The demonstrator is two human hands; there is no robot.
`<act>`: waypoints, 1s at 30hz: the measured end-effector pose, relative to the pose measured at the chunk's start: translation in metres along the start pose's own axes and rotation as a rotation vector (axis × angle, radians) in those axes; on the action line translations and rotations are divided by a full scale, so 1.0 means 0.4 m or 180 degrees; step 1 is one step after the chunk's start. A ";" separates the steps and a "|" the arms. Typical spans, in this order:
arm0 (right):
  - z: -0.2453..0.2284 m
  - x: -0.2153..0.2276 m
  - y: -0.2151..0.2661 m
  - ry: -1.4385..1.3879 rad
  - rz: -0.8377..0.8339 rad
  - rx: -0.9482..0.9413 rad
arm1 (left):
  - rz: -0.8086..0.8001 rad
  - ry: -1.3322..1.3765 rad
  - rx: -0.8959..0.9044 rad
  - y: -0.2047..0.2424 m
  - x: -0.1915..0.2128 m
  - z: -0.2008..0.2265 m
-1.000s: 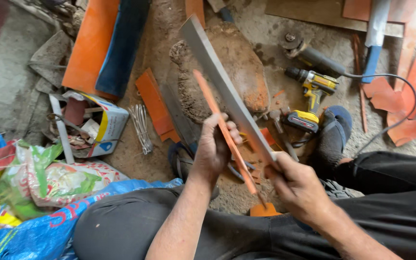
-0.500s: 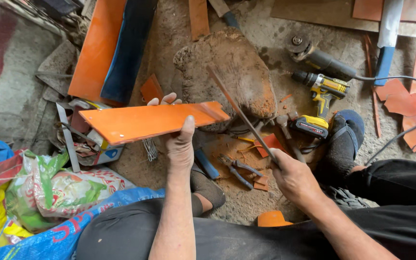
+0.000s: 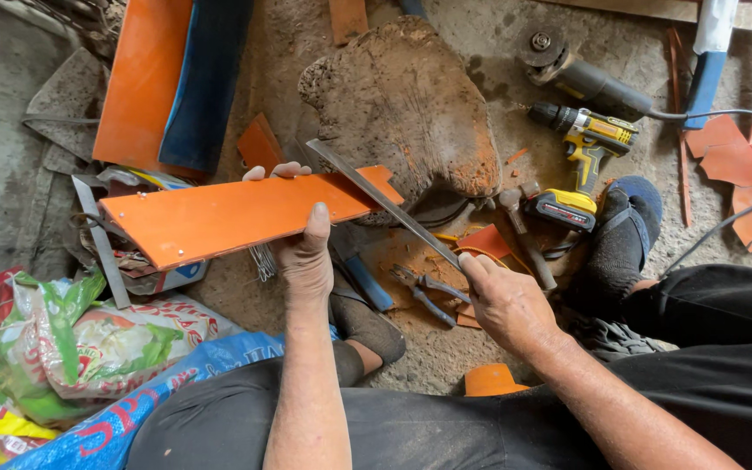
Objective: The person assembles two orange plastic pieces using a yellow rope, then uses an angle grinder to smooth the edges of the assembled piece and a separate smaller orange piece.
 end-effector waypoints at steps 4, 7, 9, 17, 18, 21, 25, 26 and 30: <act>-0.003 0.000 -0.003 0.0010 -0.0060 -0.0072 | -0.0098 -0.0045 -0.0018 0.005 -0.006 0.011; -0.008 0.000 -0.005 0.0000 -0.0011 -0.0046 | -0.0071 0.0016 0.0055 -0.002 -0.010 0.009; -0.011 -0.001 -0.005 -0.0025 0.0022 0.0004 | -0.0073 -0.0041 0.0057 0.001 -0.010 0.010; -0.017 0.000 -0.007 -0.0007 -0.0006 -0.0018 | -0.0105 -0.0078 0.0059 0.010 -0.021 0.011; -0.019 -0.002 -0.007 0.0010 -0.0008 0.0012 | -0.0090 0.0002 0.0120 0.010 -0.018 0.008; -0.008 -0.011 -0.011 0.0216 -0.0231 -0.0257 | -0.0180 -0.0287 0.0016 0.008 -0.023 0.018; -0.023 0.006 -0.007 0.0081 0.0064 0.0035 | -0.0151 -0.0242 -0.0115 0.010 -0.032 0.022; -0.023 0.003 0.000 0.0098 0.0030 0.0038 | -0.0102 -0.0239 -0.0025 0.018 -0.026 0.018; -0.019 0.000 -0.010 0.0152 -0.0079 -0.0004 | -0.0164 -0.0367 -0.0077 0.013 -0.032 0.024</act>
Point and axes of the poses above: each hand's wrist, its own y-axis away from the middle knuckle, its own x-axis out of the back of the hand, z = x × y, the point moved 6 cm from there along -y, towards the middle knuckle, and after that the axes turned 3 degrees about -y, right-handed, at the moved point
